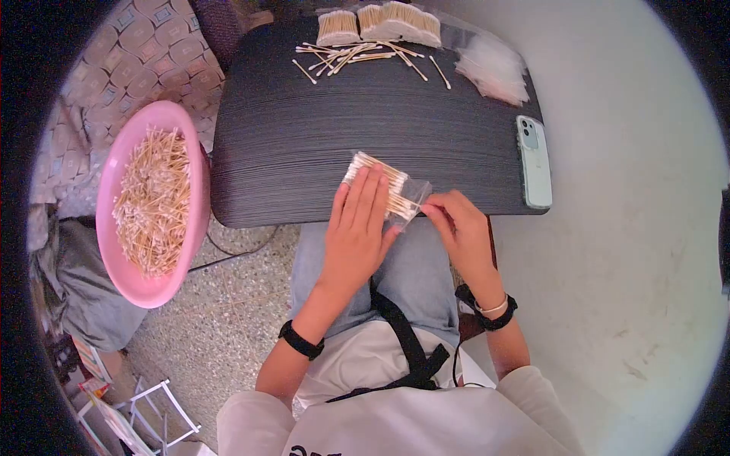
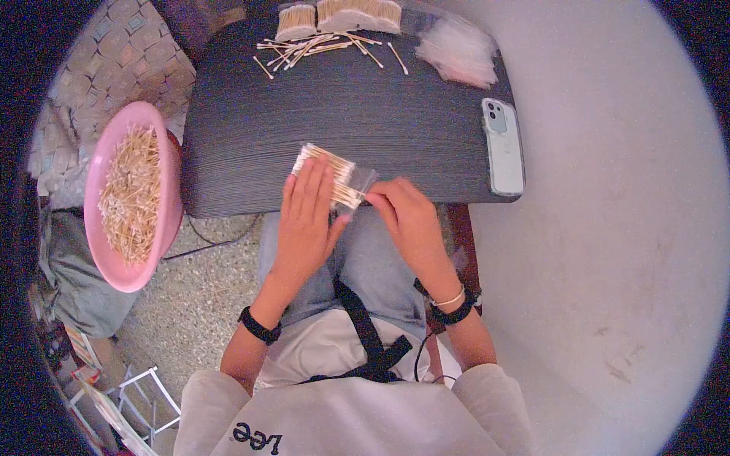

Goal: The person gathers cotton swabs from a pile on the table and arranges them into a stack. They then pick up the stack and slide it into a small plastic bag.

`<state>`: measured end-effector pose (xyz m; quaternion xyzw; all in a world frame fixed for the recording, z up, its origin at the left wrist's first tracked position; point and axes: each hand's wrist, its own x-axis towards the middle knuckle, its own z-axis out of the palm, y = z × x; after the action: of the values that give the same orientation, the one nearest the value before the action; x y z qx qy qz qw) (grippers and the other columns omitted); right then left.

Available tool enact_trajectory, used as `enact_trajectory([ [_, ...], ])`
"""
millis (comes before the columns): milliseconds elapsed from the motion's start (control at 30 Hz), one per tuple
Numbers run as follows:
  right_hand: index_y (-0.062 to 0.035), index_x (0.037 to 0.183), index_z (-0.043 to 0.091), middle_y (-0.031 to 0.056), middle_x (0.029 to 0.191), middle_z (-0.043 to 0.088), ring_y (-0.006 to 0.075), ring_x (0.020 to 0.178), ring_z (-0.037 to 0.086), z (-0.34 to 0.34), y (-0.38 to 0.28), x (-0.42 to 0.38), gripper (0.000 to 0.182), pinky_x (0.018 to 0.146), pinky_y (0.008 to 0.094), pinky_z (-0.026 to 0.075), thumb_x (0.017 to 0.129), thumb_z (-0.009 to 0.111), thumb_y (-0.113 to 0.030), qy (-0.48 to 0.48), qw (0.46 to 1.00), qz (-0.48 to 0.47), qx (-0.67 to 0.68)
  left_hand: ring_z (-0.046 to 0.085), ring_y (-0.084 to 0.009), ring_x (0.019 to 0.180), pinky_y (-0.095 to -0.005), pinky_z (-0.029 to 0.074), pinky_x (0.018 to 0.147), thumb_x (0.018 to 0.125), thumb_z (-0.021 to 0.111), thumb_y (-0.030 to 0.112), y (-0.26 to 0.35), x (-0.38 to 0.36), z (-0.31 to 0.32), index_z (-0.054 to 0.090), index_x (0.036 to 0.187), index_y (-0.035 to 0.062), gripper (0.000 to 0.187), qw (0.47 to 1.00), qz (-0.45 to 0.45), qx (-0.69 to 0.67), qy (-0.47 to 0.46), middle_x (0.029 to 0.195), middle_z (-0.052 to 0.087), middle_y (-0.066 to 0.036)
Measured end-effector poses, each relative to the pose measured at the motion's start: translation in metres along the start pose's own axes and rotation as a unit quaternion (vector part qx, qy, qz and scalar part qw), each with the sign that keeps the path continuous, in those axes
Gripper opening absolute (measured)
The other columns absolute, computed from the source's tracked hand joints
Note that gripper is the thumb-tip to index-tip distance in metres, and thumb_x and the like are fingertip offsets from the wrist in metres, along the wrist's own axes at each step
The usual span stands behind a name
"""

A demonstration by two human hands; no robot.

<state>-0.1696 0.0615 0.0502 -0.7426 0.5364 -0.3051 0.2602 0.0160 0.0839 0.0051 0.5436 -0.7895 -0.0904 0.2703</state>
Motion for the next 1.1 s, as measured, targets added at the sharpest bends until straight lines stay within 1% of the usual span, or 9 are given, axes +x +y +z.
enact_trajectory([
  [67,-0.0003,0.093,0.064,0.0148,0.084,0.061,0.0341,0.077,0.062,0.002,-0.001,0.001,0.012,0.068,0.0387,0.049,0.088,0.066,-0.012,0.004,1.0,-0.006,-0.001,0.03,-0.0321,0.144,-0.0469,0.022,0.117,0.08,0.069,0.027,0.0,0.001,-0.001,0.036,0.145,-0.0043,0.079,1.0,-0.001,-0.001,-0.001,0.153,0.035,-0.018],
  [167,-0.0002,0.093,0.064,0.0096,0.076,0.057,0.0198,0.061,0.054,0.007,0.002,0.004,0.009,0.056,0.0291,0.043,0.088,0.067,-0.007,0.033,0.999,-0.038,-0.001,0.03,-0.032,0.144,-0.047,0.022,0.117,0.08,0.068,0.026,0.0,0.0,-0.001,0.037,0.145,-0.0036,0.078,1.0,-0.002,0.0,-0.001,0.153,0.034,-0.017],
  [267,0.0,0.091,0.064,0.0147,0.083,0.06,0.033,0.075,0.061,0.009,0.003,0.011,0.012,0.066,0.0385,0.049,0.087,0.067,-0.011,0.003,0.999,-0.047,-0.017,0.03,-0.0317,0.144,-0.0469,0.022,0.117,0.08,0.068,0.026,0.001,0.0,0.0,0.037,0.145,-0.0023,0.077,1.0,-0.004,0.009,-0.005,0.154,0.034,-0.017],
  [367,0.0004,0.091,0.064,0.0151,0.081,0.06,0.0328,0.071,0.06,0.016,0.003,0.019,0.013,0.064,0.038,0.049,0.086,0.068,-0.011,0.006,0.998,-0.062,0.022,0.03,-0.0315,0.144,-0.0466,0.022,0.118,0.081,0.068,0.025,0.001,0.0,0.0,0.038,0.145,-0.0013,0.076,1.0,-0.005,0.015,-0.007,0.154,0.034,-0.016],
  [467,0.0006,0.093,0.065,0.0132,0.083,0.063,0.0274,0.07,0.064,0.016,0.0,0.022,0.013,0.064,0.0348,0.051,0.087,0.068,-0.01,-0.021,0.998,-0.005,0.058,0.03,-0.0314,0.144,-0.0466,0.022,0.118,0.08,0.069,0.024,-0.001,-0.001,0.0,0.039,0.144,-0.0012,0.075,1.0,0.001,0.017,-0.002,0.154,0.034,-0.016],
  [667,0.0016,0.097,0.066,0.0076,0.084,0.069,0.0118,0.071,0.065,0.018,0.022,0.009,0.013,0.063,0.0263,0.052,0.09,0.066,-0.01,-0.051,0.935,0.159,0.314,0.031,-0.0317,0.143,-0.0473,0.023,0.117,0.079,0.07,0.021,-0.002,0.0,-0.001,0.04,0.143,-0.0013,0.075,1.0,0.0,0.004,0.003,0.153,0.036,-0.016],
  [867,0.0017,0.096,0.066,0.0081,0.081,0.068,0.0119,0.069,0.064,0.02,0.021,0.017,0.014,0.062,0.026,0.051,0.091,0.066,-0.011,-0.061,0.956,0.142,0.248,0.029,-0.0339,0.143,-0.0499,0.022,0.117,0.08,0.07,0.022,0.0,0.001,-0.001,0.038,0.144,-0.0013,0.075,1.0,-0.002,-0.007,-0.004,0.153,0.034,-0.017],
  [967,0.0016,0.097,0.066,0.0079,0.082,0.068,0.0132,0.073,0.065,0.033,0.024,0.021,0.014,0.064,0.0273,0.051,0.091,0.066,-0.011,-0.028,0.978,0.068,0.197,0.03,-0.0334,0.143,-0.0492,0.023,0.117,0.079,0.07,0.022,0.001,0.001,-0.002,0.039,0.143,-0.0019,0.076,1.0,-0.005,0.001,-0.003,0.153,0.035,-0.016],
  [1100,0.001,0.102,0.066,0.0064,0.085,0.068,0.0135,0.076,0.065,0.034,0.023,0.021,0.015,0.068,0.0283,0.052,0.09,0.066,-0.009,-0.05,0.963,0.095,0.245,0.029,-0.0339,0.144,-0.0494,0.024,0.116,0.079,0.07,0.022,0.0,0.001,-0.001,0.039,0.143,-0.0019,0.075,1.0,-0.007,0.0,-0.003,0.153,0.034,-0.016],
])
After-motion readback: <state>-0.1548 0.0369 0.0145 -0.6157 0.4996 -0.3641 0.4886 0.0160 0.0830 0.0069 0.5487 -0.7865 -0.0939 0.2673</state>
